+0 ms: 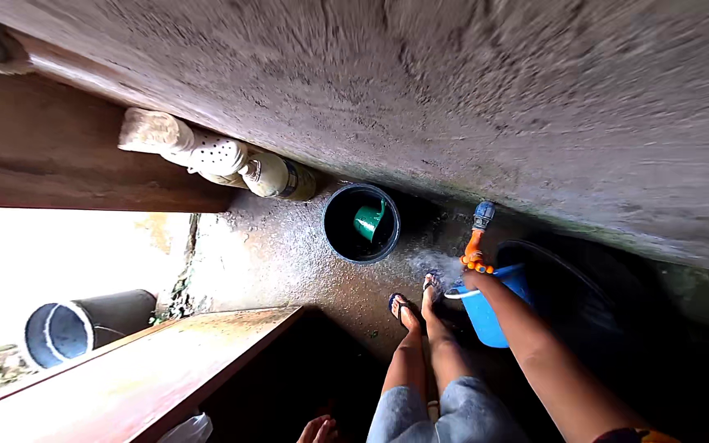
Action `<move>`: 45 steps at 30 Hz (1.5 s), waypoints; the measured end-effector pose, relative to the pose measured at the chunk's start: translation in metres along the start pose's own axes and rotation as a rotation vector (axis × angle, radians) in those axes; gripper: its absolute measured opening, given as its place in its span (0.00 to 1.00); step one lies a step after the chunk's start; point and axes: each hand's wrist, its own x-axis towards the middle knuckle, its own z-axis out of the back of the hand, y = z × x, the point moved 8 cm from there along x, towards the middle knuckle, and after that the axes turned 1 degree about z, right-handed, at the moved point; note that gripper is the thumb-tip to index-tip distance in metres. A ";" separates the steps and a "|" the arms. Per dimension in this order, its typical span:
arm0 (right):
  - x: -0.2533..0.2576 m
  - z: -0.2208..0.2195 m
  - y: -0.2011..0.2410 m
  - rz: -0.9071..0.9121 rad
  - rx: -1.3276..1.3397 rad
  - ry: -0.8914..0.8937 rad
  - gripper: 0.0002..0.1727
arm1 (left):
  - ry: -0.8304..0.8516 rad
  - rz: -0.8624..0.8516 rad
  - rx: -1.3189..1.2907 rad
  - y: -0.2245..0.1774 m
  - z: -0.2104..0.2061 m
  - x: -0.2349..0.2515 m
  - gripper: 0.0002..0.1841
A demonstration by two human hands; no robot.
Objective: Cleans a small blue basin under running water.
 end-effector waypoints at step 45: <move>-0.092 -0.079 -0.047 0.043 0.000 -0.147 0.24 | 0.041 -0.170 0.053 -0.076 0.025 -0.007 0.18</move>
